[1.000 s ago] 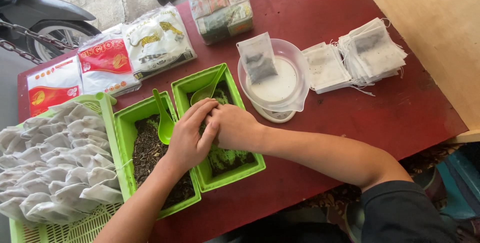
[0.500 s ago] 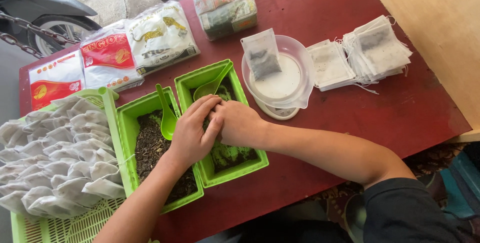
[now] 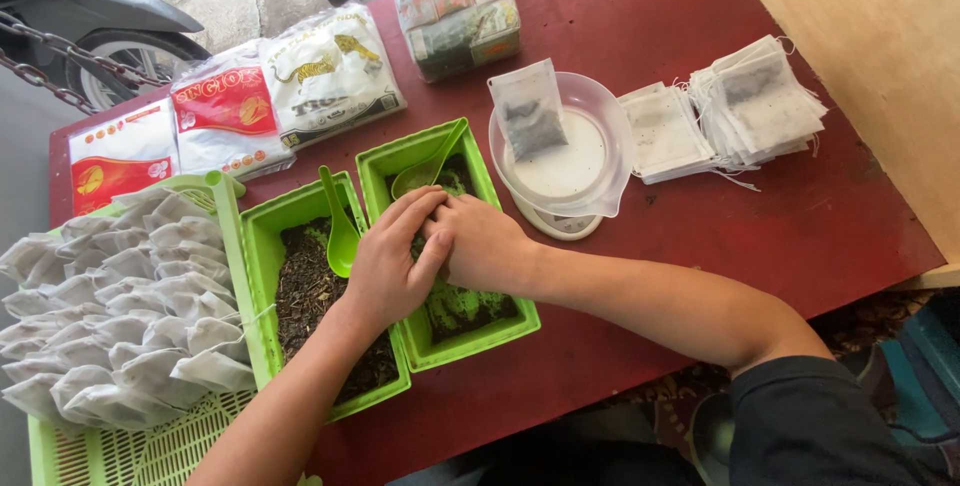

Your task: Filling tea filter bags with loose tea leaves using a spoon and placing them in a tray

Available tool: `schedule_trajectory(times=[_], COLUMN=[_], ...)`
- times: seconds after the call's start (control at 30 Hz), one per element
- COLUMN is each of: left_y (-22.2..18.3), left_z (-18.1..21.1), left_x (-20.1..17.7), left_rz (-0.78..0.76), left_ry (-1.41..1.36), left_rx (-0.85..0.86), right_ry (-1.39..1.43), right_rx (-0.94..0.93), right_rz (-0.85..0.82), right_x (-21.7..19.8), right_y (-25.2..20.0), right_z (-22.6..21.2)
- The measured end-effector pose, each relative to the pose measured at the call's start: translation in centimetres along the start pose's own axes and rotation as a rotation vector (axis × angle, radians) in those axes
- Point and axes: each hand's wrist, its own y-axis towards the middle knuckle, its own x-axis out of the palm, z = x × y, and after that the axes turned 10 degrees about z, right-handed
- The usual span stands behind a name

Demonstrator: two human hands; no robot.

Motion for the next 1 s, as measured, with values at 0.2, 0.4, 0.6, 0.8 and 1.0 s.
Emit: schedule_trajectory(times=[0.2, 0.4, 0.6, 0.8, 1.0], left_y=[0.6, 3.8, 9.9, 13.0, 13.3], left_z=[1.3, 2.7, 1.7, -0.6, -2.2], left_x=[-0.2, 0.2, 4.2, 8.7, 9.8], left_rz=[0.008, 0.009, 0.075, 0.275, 0.235], left_ry=[-0.046, -0.145, -0.112, -0.074, 0.111], left_rx=[-0.010, 0.029, 0.266, 0.070, -0.078], right_ry=[0.037, 0.172, 0.253, 0.035, 0.096], right_rx=[0.031, 0.181, 0.450, 0.513, 0.527], right_rz=[-0.018, -0.225, -0.234, -0.267, -0.307], right_x=[0.8, -7.9, -18.5, -18.1, -17.4], right_y=[-0.1, 2.1, 4.2, 3.7, 3.4], right_z=[-0.2, 0.7, 5.9, 13.3, 14.6])
